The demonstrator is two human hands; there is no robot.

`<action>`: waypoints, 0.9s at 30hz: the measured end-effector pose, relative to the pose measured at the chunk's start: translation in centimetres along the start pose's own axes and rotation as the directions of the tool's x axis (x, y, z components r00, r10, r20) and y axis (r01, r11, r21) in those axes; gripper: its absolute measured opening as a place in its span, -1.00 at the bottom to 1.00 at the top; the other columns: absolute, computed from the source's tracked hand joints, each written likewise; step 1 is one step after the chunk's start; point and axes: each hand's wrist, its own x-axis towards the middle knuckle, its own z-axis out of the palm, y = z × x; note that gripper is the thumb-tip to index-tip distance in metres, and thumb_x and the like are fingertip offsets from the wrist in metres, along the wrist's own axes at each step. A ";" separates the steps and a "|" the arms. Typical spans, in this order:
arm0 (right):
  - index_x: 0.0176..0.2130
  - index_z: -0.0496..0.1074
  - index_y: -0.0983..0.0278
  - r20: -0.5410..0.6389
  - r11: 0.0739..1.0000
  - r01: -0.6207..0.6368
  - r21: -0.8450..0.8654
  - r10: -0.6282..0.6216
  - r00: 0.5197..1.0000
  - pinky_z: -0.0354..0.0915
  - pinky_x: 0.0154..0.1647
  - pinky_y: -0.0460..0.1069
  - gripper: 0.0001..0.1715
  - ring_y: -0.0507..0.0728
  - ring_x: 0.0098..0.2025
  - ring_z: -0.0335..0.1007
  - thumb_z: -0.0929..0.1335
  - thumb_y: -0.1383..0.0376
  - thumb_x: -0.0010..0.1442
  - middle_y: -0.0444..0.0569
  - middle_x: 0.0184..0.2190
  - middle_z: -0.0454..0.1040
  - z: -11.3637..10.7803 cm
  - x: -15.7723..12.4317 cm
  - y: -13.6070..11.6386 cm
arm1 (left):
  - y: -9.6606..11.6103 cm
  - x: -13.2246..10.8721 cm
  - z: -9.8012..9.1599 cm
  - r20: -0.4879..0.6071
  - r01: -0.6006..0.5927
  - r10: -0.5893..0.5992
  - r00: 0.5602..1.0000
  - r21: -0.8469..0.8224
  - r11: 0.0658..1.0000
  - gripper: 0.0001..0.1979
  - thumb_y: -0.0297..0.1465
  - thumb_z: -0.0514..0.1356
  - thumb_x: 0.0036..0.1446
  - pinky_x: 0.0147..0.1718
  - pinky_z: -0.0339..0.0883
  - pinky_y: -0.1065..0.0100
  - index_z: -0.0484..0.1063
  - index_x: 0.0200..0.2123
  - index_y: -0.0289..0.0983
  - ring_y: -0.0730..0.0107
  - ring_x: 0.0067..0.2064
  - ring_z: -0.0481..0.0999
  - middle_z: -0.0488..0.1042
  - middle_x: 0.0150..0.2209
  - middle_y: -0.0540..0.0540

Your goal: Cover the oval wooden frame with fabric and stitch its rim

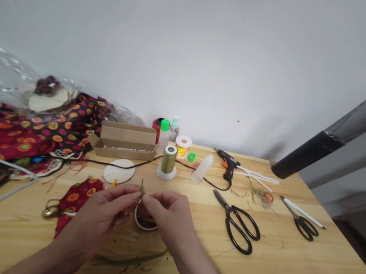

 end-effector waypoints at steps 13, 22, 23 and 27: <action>-0.62 0.46 0.38 -0.052 0.994 0.017 -0.109 -0.022 0.998 0.16 -0.53 -0.10 -0.72 -0.03 -0.60 0.20 0.41 0.19 -0.10 -0.11 -0.67 0.40 0.2 0.2 -0.1 | -0.1 -0.1 0.0 0.030 0.003 -0.003 1.000 0.000 1.000 -0.89 -0.40 0.33 -0.16 -0.67 0.02 0.60 0.49 -0.56 -0.33 0.66 -0.61 0.21 0.35 -0.65 0.10; -0.53 0.49 0.37 -0.051 0.932 0.092 -0.350 -0.117 0.992 0.20 -0.49 -0.05 -0.73 0.06 -0.54 0.28 0.32 0.22 0.01 -0.06 -0.63 0.41 0.2 -0.3 0.4 | -0.5 0.2 -0.1 -0.007 -0.018 0.019 1.000 0.034 0.999 -0.91 -0.41 0.34 -0.16 -0.64 0.09 0.60 0.54 -0.54 -0.31 0.63 -0.57 0.30 0.43 -0.59 0.06; -0.54 0.48 0.37 -0.047 0.932 0.092 -0.351 -0.115 0.992 0.20 -0.49 -0.05 -0.73 0.06 -0.54 0.28 0.31 0.23 0.01 -0.06 -0.63 0.40 0.2 -0.3 0.5 | -0.5 0.2 -0.1 -0.008 -0.009 0.009 1.000 0.028 1.000 -0.91 -0.40 0.34 -0.16 -0.64 0.10 0.60 0.54 -0.53 -0.31 0.62 -0.57 0.30 0.44 -0.59 0.06; -0.53 0.46 0.37 -0.055 0.956 0.071 -0.283 -0.090 0.994 0.19 -0.49 -0.05 -0.75 0.04 -0.54 0.27 0.33 0.22 -0.01 -0.08 -0.64 0.39 0.1 -0.1 0.8 | -0.4 0.2 -0.2 0.002 0.001 -0.001 1.000 0.004 1.000 -0.91 -0.41 0.34 -0.16 -0.67 0.07 0.61 0.55 -0.52 -0.32 0.65 -0.61 0.26 0.39 -0.64 0.07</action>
